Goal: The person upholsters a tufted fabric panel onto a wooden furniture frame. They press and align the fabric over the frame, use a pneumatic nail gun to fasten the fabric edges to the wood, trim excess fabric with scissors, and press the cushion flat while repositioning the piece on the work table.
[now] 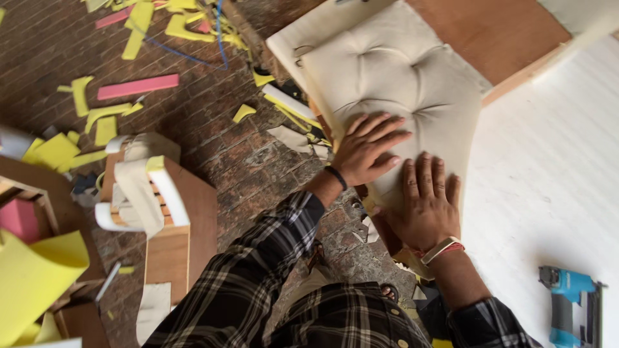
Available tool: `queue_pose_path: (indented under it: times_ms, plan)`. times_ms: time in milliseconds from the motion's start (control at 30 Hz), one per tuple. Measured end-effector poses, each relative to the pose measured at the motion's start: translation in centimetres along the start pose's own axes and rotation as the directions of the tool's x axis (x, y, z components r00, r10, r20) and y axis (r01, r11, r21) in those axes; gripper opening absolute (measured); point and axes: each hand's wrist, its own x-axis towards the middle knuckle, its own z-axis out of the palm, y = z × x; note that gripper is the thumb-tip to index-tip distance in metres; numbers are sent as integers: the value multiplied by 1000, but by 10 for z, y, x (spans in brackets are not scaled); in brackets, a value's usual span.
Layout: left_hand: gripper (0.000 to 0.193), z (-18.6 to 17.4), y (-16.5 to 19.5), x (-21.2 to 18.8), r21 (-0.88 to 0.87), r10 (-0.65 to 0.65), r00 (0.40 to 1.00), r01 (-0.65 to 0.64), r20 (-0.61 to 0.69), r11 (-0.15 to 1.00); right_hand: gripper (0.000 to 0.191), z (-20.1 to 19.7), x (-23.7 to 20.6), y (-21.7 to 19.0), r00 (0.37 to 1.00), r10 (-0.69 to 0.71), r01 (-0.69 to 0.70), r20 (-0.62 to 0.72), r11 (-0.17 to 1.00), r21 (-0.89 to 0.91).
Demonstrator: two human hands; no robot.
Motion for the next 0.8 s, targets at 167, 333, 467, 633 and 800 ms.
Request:
queue_pose_path:
  times_ms: [167, 333, 467, 633, 800]
  plan:
    - [50, 9, 5, -12, 128, -145, 989, 147, -24, 981, 114, -3, 15, -18, 996, -3, 7, 91, 999, -46]
    - [57, 13, 19, -38, 15, -279, 959, 280, -50, 960, 114, 13, 18, -8, 997, -48, 44, 58, 997, 63]
    - [61, 14, 20, -45, 59, -409, 910, 406, 65, 912, 119, 22, 24, -3, 990, -124, 119, 59, 989, 85]
    - [62, 19, 25, -46, -12, -429, 902, 429, -40, 903, 120, 25, 25, -3, 979, -197, 192, 49, 978, 87]
    - [71, 24, 57, -40, 23, -615, 788, 615, 23, 788, 107, 18, 4, 28, 941, -332, 320, 60, 935, 150]
